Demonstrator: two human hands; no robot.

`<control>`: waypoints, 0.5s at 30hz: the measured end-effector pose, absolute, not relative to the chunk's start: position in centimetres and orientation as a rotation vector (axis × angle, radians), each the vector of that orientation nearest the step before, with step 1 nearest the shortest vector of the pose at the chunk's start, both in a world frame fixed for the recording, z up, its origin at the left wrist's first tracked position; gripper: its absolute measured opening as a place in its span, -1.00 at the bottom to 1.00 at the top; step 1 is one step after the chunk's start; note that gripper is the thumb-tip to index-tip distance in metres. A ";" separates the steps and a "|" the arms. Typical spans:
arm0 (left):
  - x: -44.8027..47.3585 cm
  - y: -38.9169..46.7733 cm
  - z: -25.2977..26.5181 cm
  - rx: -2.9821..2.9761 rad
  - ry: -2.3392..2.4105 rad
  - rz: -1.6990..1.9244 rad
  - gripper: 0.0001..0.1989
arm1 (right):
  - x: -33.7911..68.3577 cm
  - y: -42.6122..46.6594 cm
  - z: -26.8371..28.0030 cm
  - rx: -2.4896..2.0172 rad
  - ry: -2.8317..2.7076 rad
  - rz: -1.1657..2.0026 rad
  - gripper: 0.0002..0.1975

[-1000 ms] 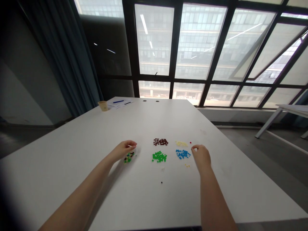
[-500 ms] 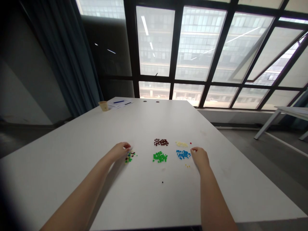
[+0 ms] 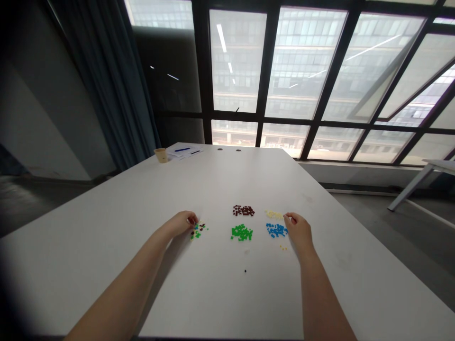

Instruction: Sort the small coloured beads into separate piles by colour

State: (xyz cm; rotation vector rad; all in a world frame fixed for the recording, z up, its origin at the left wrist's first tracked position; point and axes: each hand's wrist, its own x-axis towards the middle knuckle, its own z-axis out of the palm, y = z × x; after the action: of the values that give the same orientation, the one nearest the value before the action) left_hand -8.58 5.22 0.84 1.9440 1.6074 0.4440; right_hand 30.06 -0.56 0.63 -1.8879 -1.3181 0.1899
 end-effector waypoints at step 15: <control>-7.2 5.2 1.7 1.964 1.585 0.663 -0.90 | 29.5 -0.9 1.2 -1.827 -1.370 0.158 -0.65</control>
State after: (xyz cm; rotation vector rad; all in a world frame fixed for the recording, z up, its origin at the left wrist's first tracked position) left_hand -7.15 5.22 1.75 1.9645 1.5849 0.6626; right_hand 29.54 -0.90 1.23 -1.8275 -1.3701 0.1584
